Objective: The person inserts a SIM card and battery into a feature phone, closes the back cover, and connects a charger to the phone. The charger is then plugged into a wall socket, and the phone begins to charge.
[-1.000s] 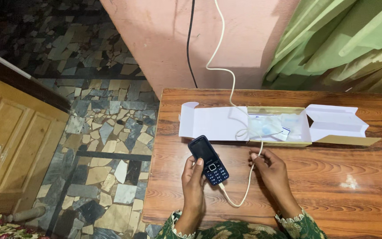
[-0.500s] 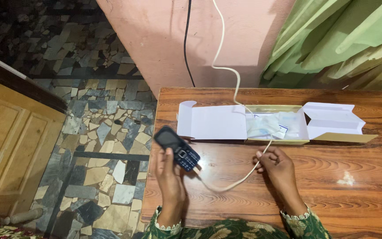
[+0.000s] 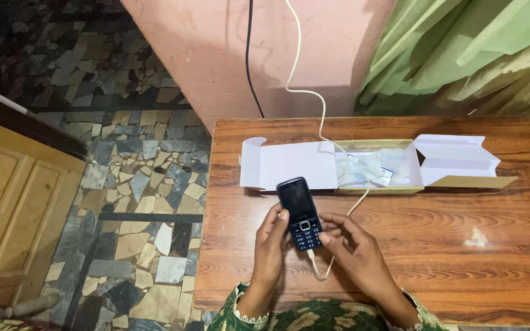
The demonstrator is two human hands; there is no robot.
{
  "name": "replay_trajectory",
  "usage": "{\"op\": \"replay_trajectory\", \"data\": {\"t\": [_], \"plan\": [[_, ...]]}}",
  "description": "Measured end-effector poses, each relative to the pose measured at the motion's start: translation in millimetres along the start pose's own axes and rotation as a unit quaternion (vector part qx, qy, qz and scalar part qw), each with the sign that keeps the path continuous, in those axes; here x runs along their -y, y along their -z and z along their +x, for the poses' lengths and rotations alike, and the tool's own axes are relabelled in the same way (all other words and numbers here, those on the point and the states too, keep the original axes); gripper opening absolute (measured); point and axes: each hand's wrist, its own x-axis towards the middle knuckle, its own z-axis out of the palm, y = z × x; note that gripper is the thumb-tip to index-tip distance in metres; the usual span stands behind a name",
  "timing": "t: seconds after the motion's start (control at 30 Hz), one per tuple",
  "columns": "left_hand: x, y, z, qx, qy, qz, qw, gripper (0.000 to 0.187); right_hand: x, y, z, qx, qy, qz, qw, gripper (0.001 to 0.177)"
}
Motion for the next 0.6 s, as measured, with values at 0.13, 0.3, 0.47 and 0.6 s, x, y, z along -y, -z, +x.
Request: {"op": "replay_trajectory", "data": {"t": [0.13, 0.3, 0.47, 0.6], "plan": [[0.1, -4.0, -3.2, 0.037, -0.027, 0.012, 0.999, 0.041, 2.4, -8.5, 0.3, 0.009, -0.084, 0.144, 0.986, 0.043], [1.3, -5.6, -2.3, 0.033, -0.029, 0.037, 0.998, 0.045, -0.3, -9.1, 2.4, 0.003, -0.108, 0.136, 0.985, 0.039], [0.8, -6.0, -1.9, 0.044, -0.028, 0.030, 0.998, 0.047, -3.4, -7.6, 3.4, 0.009, -0.102, 0.142, 0.984, 0.033], [2.0, -6.5, -0.8, 0.044, -0.006, 0.006, 0.999, 0.048, -6.5, -6.2, 3.3, 0.024, -0.117, 0.153, 0.981, 0.027]]}}
